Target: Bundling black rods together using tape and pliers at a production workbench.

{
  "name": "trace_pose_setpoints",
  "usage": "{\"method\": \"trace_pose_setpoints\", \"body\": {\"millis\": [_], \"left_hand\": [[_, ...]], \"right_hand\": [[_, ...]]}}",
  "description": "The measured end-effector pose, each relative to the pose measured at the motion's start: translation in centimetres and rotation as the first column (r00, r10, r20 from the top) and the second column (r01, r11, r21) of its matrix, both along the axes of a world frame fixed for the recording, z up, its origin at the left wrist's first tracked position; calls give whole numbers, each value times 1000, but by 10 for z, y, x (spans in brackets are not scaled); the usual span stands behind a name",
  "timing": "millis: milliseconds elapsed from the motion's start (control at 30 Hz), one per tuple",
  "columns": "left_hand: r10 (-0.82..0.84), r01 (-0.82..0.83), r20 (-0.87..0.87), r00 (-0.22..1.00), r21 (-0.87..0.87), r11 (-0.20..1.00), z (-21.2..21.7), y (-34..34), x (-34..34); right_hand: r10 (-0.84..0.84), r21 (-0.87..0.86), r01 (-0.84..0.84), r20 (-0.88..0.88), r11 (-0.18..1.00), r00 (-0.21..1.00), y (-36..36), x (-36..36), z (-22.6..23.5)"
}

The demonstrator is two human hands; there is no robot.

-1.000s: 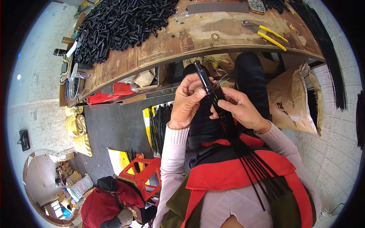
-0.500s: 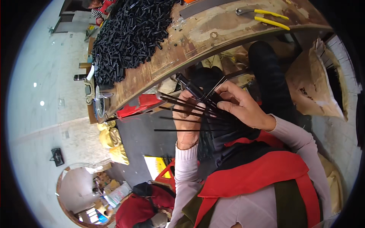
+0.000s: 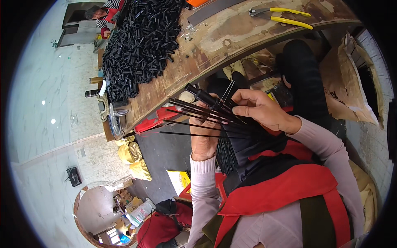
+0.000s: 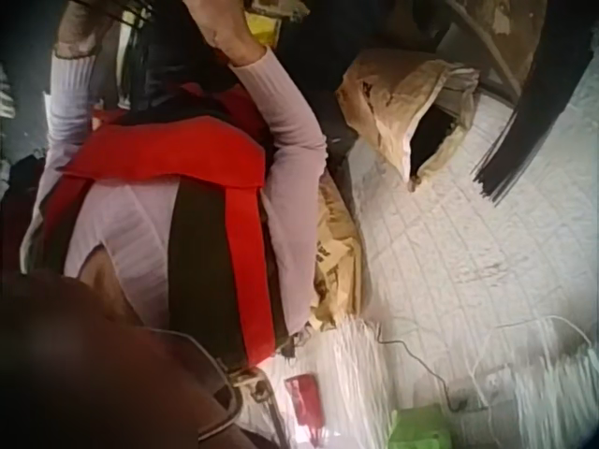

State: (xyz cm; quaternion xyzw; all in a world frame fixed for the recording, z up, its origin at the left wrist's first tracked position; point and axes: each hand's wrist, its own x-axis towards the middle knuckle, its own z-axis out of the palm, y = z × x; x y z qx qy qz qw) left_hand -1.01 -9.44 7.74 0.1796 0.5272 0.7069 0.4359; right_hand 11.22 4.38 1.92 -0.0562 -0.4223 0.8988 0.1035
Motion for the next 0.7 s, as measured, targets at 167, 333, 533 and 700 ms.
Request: {"method": "trace_pose_setpoints", "body": {"millis": [167,333,533,700], "left_hand": [[-41,41,78,996,5,999,2,3,-7],[-44,43,95,995,14,999,2,3,-9],[-42,45,113,993,-28,999,2,0,-10],[-75,76,34,997,-48,996,4,-1,-11]], "right_hand": [[26,-15,-26,-8,1000,1000,6,-3,0],[10,-48,-10,-7,999,1000,6,-6,-4],[87,-57,-86,11,995,996,10,-5,0],[87,-30,-87,-6,996,996,7,-6,2]]}}
